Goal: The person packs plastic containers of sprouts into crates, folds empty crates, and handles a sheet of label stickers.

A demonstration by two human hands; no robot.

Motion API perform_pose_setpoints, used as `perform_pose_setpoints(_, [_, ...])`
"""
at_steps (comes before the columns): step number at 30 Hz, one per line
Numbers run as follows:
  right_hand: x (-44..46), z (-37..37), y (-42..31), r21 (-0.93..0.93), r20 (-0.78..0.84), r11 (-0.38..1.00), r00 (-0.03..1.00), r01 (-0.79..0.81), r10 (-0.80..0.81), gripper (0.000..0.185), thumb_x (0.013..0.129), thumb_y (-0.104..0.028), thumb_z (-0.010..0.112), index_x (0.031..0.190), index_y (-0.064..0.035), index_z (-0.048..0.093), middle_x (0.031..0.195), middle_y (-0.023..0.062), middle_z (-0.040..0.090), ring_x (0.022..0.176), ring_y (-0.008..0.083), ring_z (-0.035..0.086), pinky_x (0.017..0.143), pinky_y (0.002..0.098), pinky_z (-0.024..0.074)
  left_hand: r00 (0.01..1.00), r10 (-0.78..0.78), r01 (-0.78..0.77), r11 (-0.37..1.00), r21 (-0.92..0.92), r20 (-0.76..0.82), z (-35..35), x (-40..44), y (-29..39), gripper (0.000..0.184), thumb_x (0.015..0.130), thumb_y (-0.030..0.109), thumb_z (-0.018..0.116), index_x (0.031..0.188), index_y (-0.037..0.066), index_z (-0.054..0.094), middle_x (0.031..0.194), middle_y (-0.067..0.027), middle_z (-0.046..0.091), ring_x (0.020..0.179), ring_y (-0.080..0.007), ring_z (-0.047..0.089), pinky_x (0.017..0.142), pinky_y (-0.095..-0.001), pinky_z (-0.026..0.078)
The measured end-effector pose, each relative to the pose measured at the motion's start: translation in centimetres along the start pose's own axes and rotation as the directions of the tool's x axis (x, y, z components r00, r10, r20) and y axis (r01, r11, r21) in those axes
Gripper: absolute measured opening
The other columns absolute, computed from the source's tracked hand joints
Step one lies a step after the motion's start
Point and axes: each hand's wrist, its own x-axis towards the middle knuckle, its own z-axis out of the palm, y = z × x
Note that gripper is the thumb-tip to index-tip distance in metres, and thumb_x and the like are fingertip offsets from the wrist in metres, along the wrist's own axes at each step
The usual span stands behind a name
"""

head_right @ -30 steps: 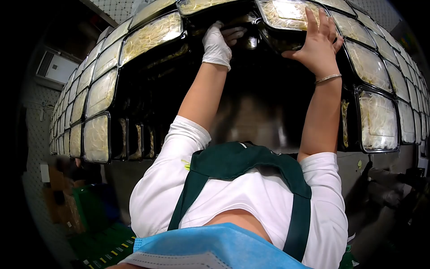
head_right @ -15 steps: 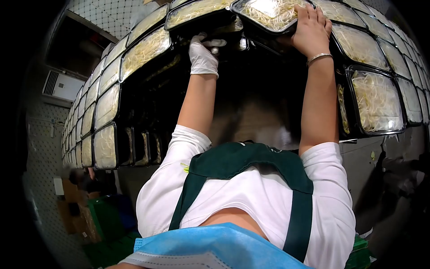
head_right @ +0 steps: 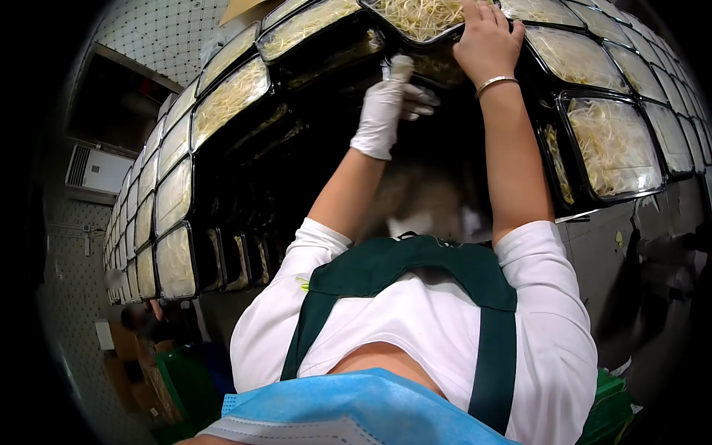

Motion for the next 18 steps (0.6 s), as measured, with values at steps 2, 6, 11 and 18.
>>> perform_pose_setpoints(2, [0.0, -0.3, 0.2, -0.119, -0.036, 0.991, 0.998, 0.055, -0.06, 0.047, 0.075, -0.024, 0.052, 0.12, -0.029, 0.041, 0.112, 0.0006, 0.051, 0.104, 0.019, 0.047, 0.085, 0.0429, 0.034, 0.996, 0.081, -0.082, 0.996, -0.019, -0.023, 2.1, 0.8, -1.1, 0.035, 0.075, 0.033, 0.063, 0.059, 0.004, 0.052, 0.053, -0.006, 0.057, 0.043, -0.011, 0.051, 0.043, -0.0214, 0.038])
perform_pose_setpoints(6, [0.5, -1.6, 0.8, 0.095, -0.15, 0.992, 0.986, 0.085, -0.07, 0.027, 0.078, -0.032, 0.054, 0.102, -0.0214, 0.058, 0.092, 0.0008, 0.06, 0.084, 0.0201, 0.056, 0.074, 0.0321, 0.0423, 0.959, 0.235, -0.263, 0.944, -0.2, -0.156, 3.6, 3.2, -2.1, 0.023, 0.076, 0.019, 0.057, 0.062, 0.002, 0.05, 0.052, -0.0036, 0.049, 0.039, -0.012, 0.046, 0.041, -0.0248, 0.04])
perform_pose_setpoints(11, [0.7, -1.0, -0.2, 0.418, -0.31, 0.909, 0.941, 0.009, 0.133, 0.022, 0.077, -0.024, 0.053, 0.094, -0.0121, 0.059, 0.084, 0.0086, 0.061, 0.078, 0.0255, 0.058, 0.068, 0.0323, 0.0451, 0.972, 0.163, -0.203, 0.947, -0.248, -0.17, 3.0, 4.2, 1.9, 0.013, 0.073, 0.009, 0.052, 0.064, 0.001, 0.047, 0.044, -0.01, 0.047, 0.033, -0.0188, 0.045, 0.034, -0.0273, 0.039])
perform_pose_setpoints(18, [2.0, -0.7, -0.9, 0.592, -0.327, 0.801, 0.88, -0.095, 0.345, 0.019, 0.081, -0.028, 0.052, 0.09, -0.0141, 0.062, 0.083, 0.0071, 0.062, 0.075, 0.0259, 0.059, 0.063, 0.031, 0.0466, 0.997, 0.013, -0.038, 0.941, -0.337, -0.076, 2.1, 7.5, 1.5, 0.007, 0.07, 0.007, 0.05, 0.066, 0.0, 0.051, 0.046, -0.0085, 0.047, 0.034, -0.0168, 0.043, 0.032, -0.0281, 0.033])
